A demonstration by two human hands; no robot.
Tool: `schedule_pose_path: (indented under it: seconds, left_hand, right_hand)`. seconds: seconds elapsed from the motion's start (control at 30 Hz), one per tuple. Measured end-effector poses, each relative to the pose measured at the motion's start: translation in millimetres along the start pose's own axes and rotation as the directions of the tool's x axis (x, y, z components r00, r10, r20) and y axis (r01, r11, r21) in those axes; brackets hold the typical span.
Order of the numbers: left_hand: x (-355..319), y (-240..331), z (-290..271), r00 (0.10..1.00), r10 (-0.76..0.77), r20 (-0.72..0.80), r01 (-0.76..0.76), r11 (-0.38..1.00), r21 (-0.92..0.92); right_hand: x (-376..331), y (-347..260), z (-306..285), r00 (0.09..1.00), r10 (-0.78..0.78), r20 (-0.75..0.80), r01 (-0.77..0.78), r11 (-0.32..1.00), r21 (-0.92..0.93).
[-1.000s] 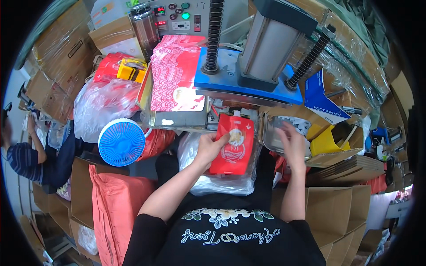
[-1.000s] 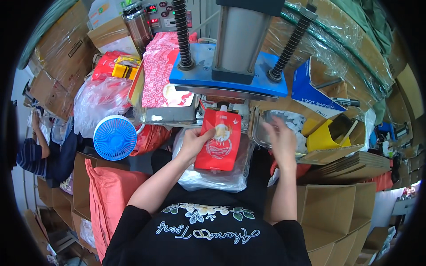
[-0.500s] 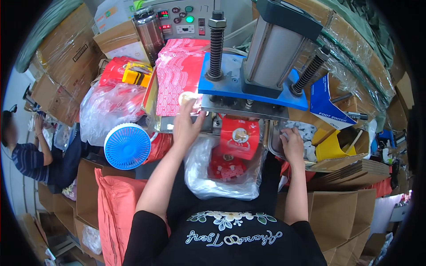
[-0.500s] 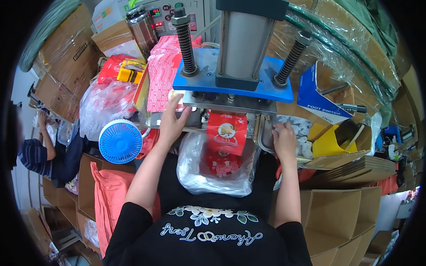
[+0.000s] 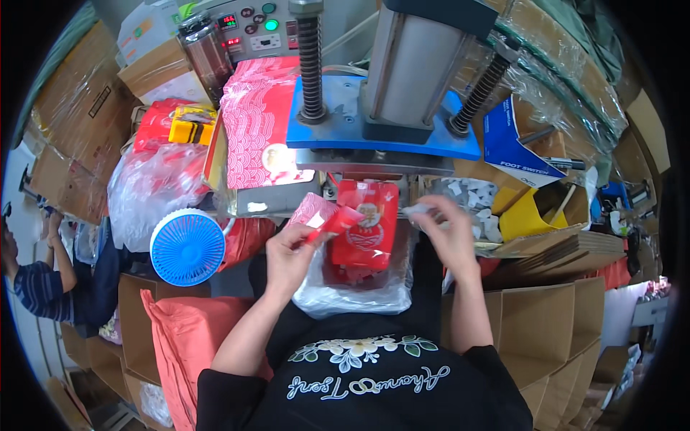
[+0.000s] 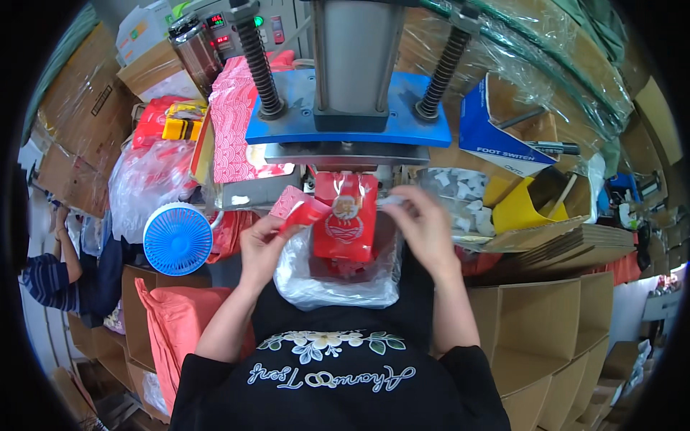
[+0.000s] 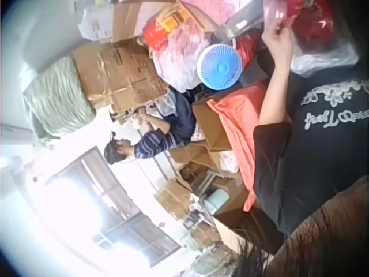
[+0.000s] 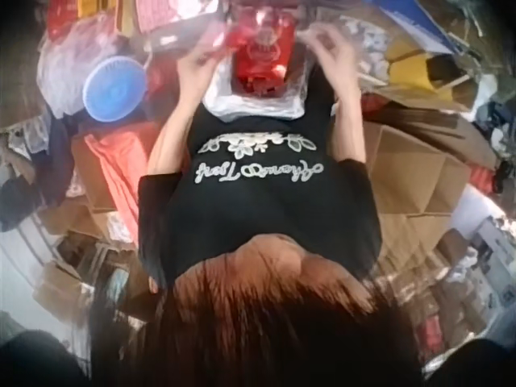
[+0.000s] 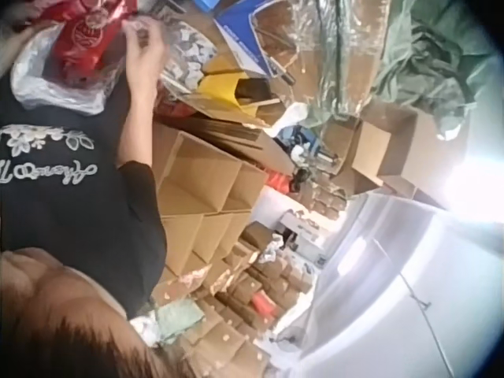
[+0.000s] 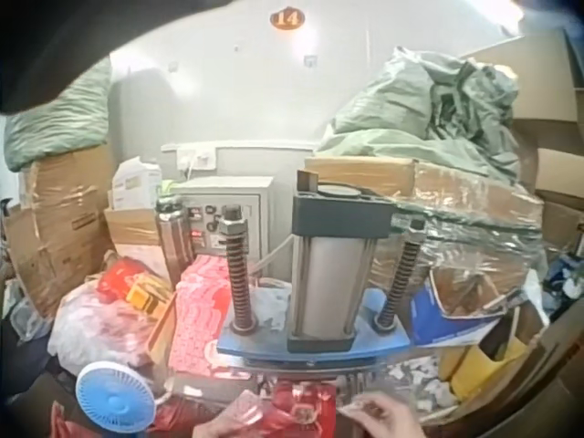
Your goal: Placing red packets into plastic bags and sealing them using a heat sealer machine.
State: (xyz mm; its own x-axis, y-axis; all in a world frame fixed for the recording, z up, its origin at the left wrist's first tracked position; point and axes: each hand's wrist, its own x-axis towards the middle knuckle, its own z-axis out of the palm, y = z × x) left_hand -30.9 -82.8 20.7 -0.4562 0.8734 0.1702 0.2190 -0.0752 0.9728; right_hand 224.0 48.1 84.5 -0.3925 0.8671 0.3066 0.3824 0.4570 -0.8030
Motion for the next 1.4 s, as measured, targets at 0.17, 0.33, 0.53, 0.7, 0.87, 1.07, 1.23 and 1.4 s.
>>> schedule_pose_path:
  seconds: [0.17, 0.33, 0.53, 0.7, 0.87, 1.07, 1.23, 1.4]
  left_hand:
    - [-30.5, -11.6, 22.6, 0.972, -0.063, 0.225, 0.064, 0.998, 0.005]
    - [-28.9, -16.7, 25.3, 0.927, -0.234, 0.294, 0.248, 0.969, -0.009]
    - [18.5, -9.8, 55.9, 0.913, -0.367, 0.175, 0.403, 0.878, -0.26]
    - [44.2, -12.5, 69.3, 0.84, -0.475, 0.264, 0.54, 0.68, -0.495]
    - [49.5, -13.8, 67.2, 0.862, -0.434, 0.261, 0.506, 0.739, -0.445]
    - [89.1, -16.4, -3.8, 0.973, 0.16, -0.169, -0.072, 0.898, 0.435]
    - [47.4, -39.6, -48.7, 0.981, 0.159, 0.11, -0.171, 0.452, 0.876]
    - [25.6, -25.7, -55.0, 0.903, 0.4, -0.156, -0.202, 0.716, 0.668]
  right_hand:
    - [-9.5, -26.9, 23.1, 0.946, -0.11, 0.305, 0.131, 0.99, -0.05]
    - [-8.5, -9.3, 36.7, 0.922, 0.074, 0.38, -0.144, 0.977, 0.159]
    - [1.4, 27.4, -16.5, 0.998, -0.003, -0.069, -0.02, 0.946, -0.323]
    - [-9.7, 65.4, -79.1, 0.985, 0.143, -0.1, -0.164, 0.557, -0.814]
    - [-18.2, 94.8, -63.6, 0.992, 0.125, 0.037, -0.044, 0.587, -0.808]
    - [8.7, 105.2, -16.1, 0.998, -0.057, -0.022, 0.039, 0.867, -0.496]
    - [13.1, 100.8, -12.2, 0.98, 0.197, -0.023, -0.197, 0.98, 0.0]
    - [9.6, 69.1, -13.0, 0.985, 0.175, 0.009, -0.173, 0.962, 0.212]
